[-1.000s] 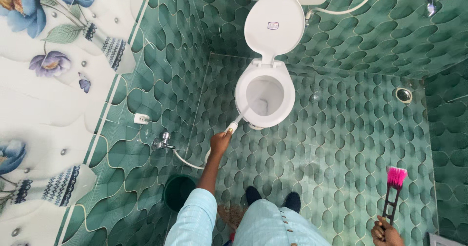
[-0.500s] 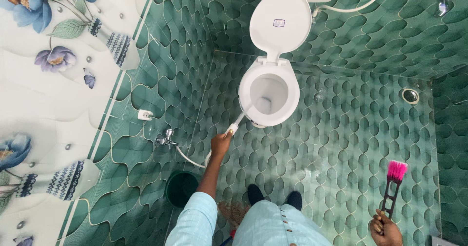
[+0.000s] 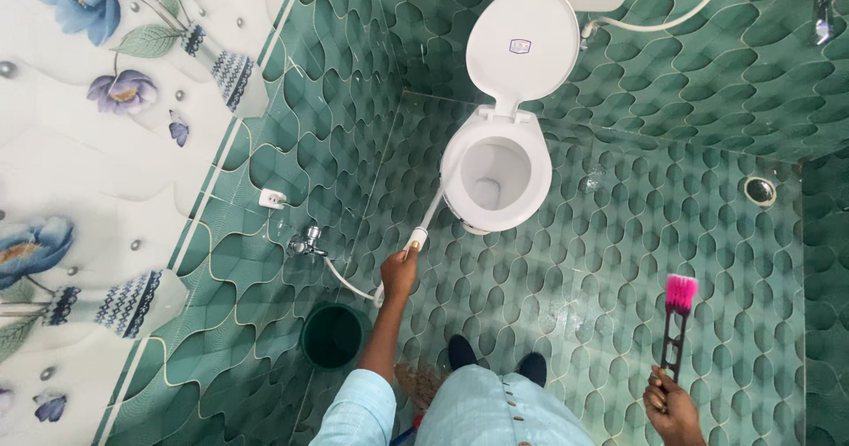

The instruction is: The person scrubs the inside of a toilet bowl with a brush, then uses a water spray to rinse the bowl and the brush.

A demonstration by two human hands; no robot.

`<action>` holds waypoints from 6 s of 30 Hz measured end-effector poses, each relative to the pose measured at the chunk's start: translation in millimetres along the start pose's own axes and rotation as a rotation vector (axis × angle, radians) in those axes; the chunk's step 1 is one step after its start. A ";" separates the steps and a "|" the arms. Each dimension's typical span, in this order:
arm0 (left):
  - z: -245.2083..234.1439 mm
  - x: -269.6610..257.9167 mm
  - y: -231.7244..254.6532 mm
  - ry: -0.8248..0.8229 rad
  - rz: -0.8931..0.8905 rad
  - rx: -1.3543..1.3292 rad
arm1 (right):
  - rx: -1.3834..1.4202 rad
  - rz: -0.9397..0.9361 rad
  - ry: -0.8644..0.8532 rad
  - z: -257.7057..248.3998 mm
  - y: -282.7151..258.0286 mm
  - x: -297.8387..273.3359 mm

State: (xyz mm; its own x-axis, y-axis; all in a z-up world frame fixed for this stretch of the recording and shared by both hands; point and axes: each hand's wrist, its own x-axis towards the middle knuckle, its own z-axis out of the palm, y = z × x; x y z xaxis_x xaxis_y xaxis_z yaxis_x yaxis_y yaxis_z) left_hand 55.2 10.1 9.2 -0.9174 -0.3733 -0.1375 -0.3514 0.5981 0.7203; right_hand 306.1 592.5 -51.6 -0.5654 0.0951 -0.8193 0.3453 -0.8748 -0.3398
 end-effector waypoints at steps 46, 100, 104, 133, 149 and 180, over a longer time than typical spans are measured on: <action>120.1 -187.1 89.4 -0.036 -0.088 0.081 | -0.672 0.305 -0.032 -135.1 -225.6 87.2; 17.2 -225.2 -49.5 -0.005 0.022 0.139 | -0.537 0.257 0.031 -286.4 -150.4 -8.0; 7.4 -211.0 -51.5 0.165 0.069 0.087 | -0.552 0.242 -0.001 -264.8 -150.4 -19.4; 1.9 -250.7 -62.9 0.091 -0.115 0.112 | -0.603 0.179 0.110 -170.3 -142.7 -68.4; 58.4 -271.6 -33.4 -0.087 0.149 0.083 | -0.633 0.195 0.056 -148.2 -138.6 -99.4; 76.8 -227.9 -1.2 0.192 0.156 0.048 | -0.469 0.105 0.051 -172.1 -121.4 -98.1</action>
State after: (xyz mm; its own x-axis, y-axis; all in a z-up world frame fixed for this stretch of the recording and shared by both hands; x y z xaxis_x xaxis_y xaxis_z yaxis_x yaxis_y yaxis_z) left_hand 250.4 148.9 -12.5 -0.9107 -0.3989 0.1076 -0.2211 0.6905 0.6888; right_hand 448.6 771.1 -9.4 -0.4758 0.0509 -0.8781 0.7060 -0.5732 -0.4158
